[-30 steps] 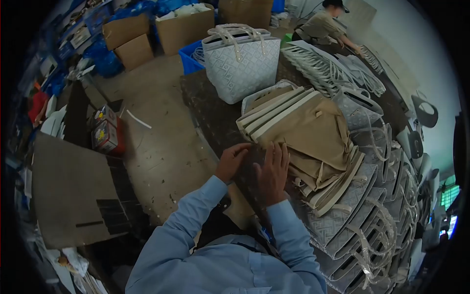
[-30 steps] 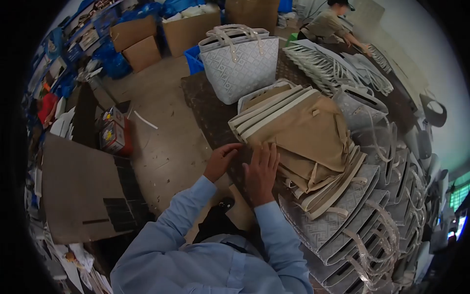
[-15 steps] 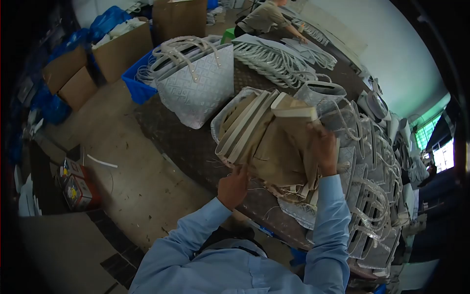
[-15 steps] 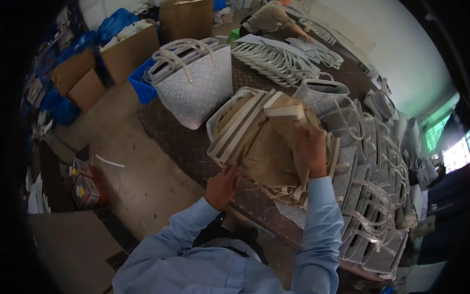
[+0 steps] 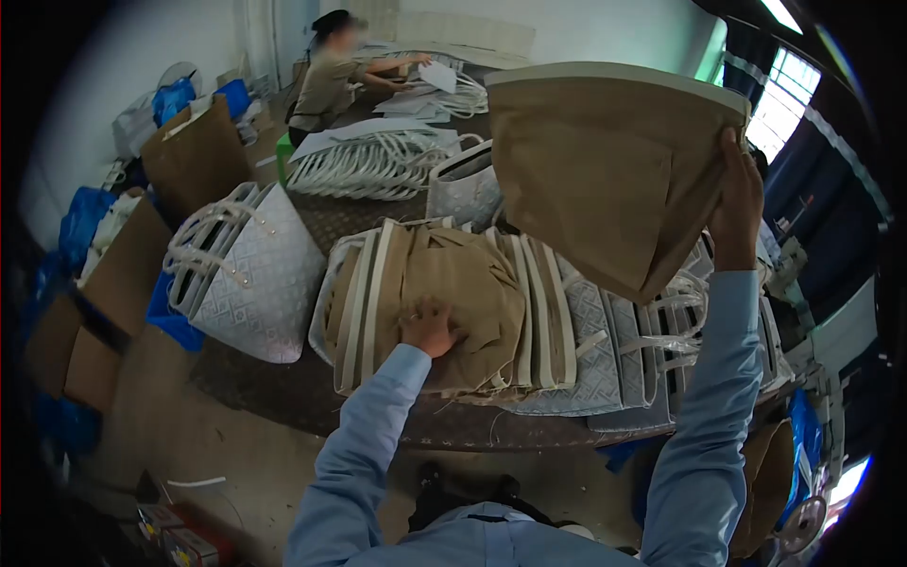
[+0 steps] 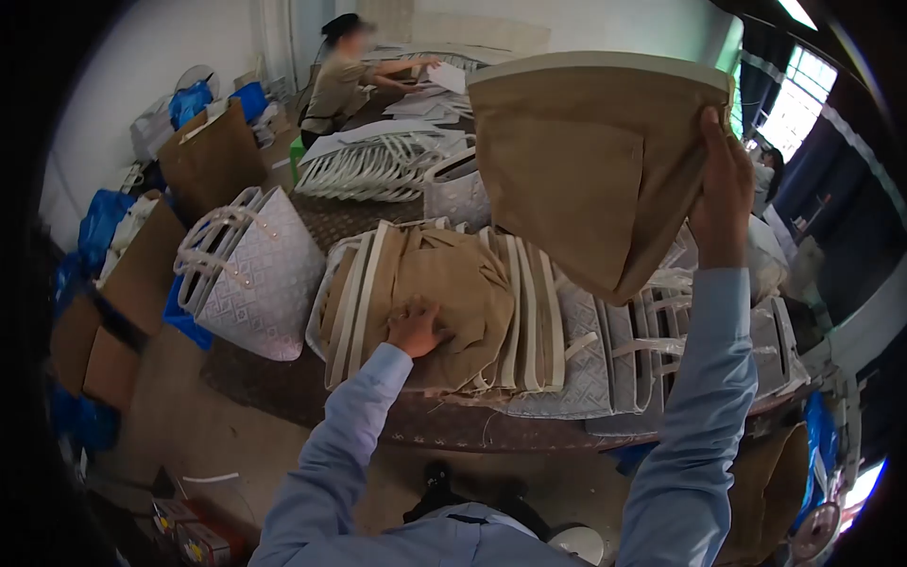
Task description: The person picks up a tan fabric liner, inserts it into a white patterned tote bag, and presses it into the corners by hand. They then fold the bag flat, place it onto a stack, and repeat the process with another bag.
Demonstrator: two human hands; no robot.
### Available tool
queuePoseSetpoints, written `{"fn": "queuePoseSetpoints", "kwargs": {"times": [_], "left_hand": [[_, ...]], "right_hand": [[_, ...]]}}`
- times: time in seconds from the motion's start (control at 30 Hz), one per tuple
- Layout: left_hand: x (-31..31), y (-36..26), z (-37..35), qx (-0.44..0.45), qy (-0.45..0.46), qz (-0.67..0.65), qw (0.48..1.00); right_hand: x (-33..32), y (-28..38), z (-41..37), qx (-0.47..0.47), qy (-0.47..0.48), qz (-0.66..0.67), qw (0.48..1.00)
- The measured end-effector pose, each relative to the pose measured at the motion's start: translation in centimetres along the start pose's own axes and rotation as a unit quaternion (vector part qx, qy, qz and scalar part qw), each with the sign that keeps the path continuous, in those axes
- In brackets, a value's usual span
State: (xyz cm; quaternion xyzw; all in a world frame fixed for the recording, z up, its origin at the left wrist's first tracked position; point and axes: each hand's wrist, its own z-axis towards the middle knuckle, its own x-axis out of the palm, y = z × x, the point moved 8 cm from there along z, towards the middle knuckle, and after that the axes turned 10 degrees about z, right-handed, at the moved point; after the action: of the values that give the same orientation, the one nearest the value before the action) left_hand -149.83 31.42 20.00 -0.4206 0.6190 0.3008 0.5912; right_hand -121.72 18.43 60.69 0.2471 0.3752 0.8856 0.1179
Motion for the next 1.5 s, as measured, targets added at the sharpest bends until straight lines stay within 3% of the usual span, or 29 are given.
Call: {"fn": "queuePoseSetpoints", "kwargs": {"times": [0.07,0.13,0.2,0.23,0.3,0.33,0.4,0.43,0.5,0.53,0.57,0.63,0.7,0.73,0.77,0.83,0.93,0.97,1.03,1.07,1.13,1.2,1.3,1.37,1.47,1.5], "left_hand": [[-0.9,-1.8,1.1,0.095,0.0,-0.213,0.973],[-13.2,-7.4,-5.1,0.242,-0.182,-0.398,0.866],[-20.6,-13.1,-10.5,0.329,-0.318,-0.345,0.82],[-21.7,-15.3,-11.3,0.34,-0.313,-0.339,0.819],[-23.0,-21.3,-13.9,0.477,-0.288,-0.291,0.778],[-22.9,-22.7,-14.0,0.491,-0.286,-0.283,0.773],[-20.0,-26.5,-14.7,0.619,0.081,-0.415,0.662],[-20.2,-28.7,-15.2,0.625,0.086,-0.411,0.658],[-22.3,-31.6,-14.6,0.51,-0.012,-0.572,0.642],[-21.5,-35.6,-15.4,0.49,0.091,-0.705,0.504],[-20.6,-38.1,-16.3,0.488,0.099,-0.703,0.507],[-17.1,-42.1,-19.7,0.501,0.111,-0.674,0.532],[-14.2,-46.2,-22.0,0.507,0.139,-0.646,0.553],[-12.7,-48.2,-23.1,0.51,0.152,-0.637,0.557],[-11.3,-50.3,-23.9,0.516,0.165,-0.629,0.558],[-8.6,-54.8,-25.2,0.533,0.188,-0.616,0.549],[-4.7,-61.1,-26.6,0.55,0.21,-0.603,0.538],[-3.6,-62.9,-27.0,0.552,0.216,-0.598,0.539],[-1.7,-66.9,-27.3,0.556,0.224,-0.588,0.543],[-0.9,-68.9,-27.3,0.556,0.228,-0.583,0.546],[-0.2,-75.5,-26.7,0.555,0.231,-0.575,0.554],[1.0,-78.5,-24.9,0.557,0.217,-0.577,0.557],[1.3,-85.3,-19.9,0.54,0.197,-0.584,0.573],[1.2,-91.2,-17.4,0.524,0.186,-0.587,0.589],[1.3,-98.6,-13.4,0.503,0.19,-0.572,0.62],[1.9,-100.6,-12.1,0.497,0.199,-0.563,0.63]], "right_hand": [[-1.4,3.4,-1.8,-0.03,-0.028,-0.025,0.999],[-2.9,5.0,-4.7,-0.052,-0.063,-0.04,0.996],[-5.0,4.4,-8.0,-0.001,-0.157,0.029,0.987],[-5.7,4.1,-9.4,0.019,-0.154,0.063,0.986],[-7.8,4.7,-12.0,0.035,-0.159,0.121,0.979],[-9.1,5.5,-13.1,0.03,-0.167,0.146,0.975],[-13.0,8.7,-15.5,0.006,-0.217,0.168,0.961],[-14.3,10.3,-16.4,0.002,-0.154,0.154,0.976],[-17.6,12.4,-18.9,-0.03,-0.06,0.12,0.991],[-18.4,12.7,-19.5,-0.012,0.02,0.079,0.997],[-18.8,13.0,-20.3,0.002,0.096,0.041,0.995],[-17.8,15.4,-20.5,-0.117,0.164,-0.029,0.979],[-19.7,16.3,-21.2,-0.25,0.264,-0.305,0.88],[-21.9,16.2,-21.7,-0.272,0.259,-0.403,0.834],[-24.7,17.0,-22.4,-0.264,0.245,-0.42,0.833],[-31.2,18.6,-24.1,-0.229,0.178,-0.667,0.686],[-42.4,23.9,-27.6,0.0,-0.007,-0.785,0.62],[-46.9,24.2,-29.4,0.119,-0.023,-0.681,0.722],[-55.9,23.8,-34.3,0.298,-0.021,-0.411,0.861],[-59.0,22.9,-36.9,0.357,-0.003,-0.255,0.899],[-61.8,24.3,-38.5,0.315,-0.13,-0.008,0.94],[-66.4,25.0,-41.5,0.265,-0.197,0.039,0.943],[-71.2,24.2,-44.5,0.299,-0.172,0.009,0.939],[-73.9,25.2,-42.8,0.277,-0.231,-0.093,0.928],[-78.5,29.7,-39.5,0.197,-0.189,-0.21,0.939],[-81.0,31.9,-40.1,0.169,-0.303,-0.237,0.907]]}}
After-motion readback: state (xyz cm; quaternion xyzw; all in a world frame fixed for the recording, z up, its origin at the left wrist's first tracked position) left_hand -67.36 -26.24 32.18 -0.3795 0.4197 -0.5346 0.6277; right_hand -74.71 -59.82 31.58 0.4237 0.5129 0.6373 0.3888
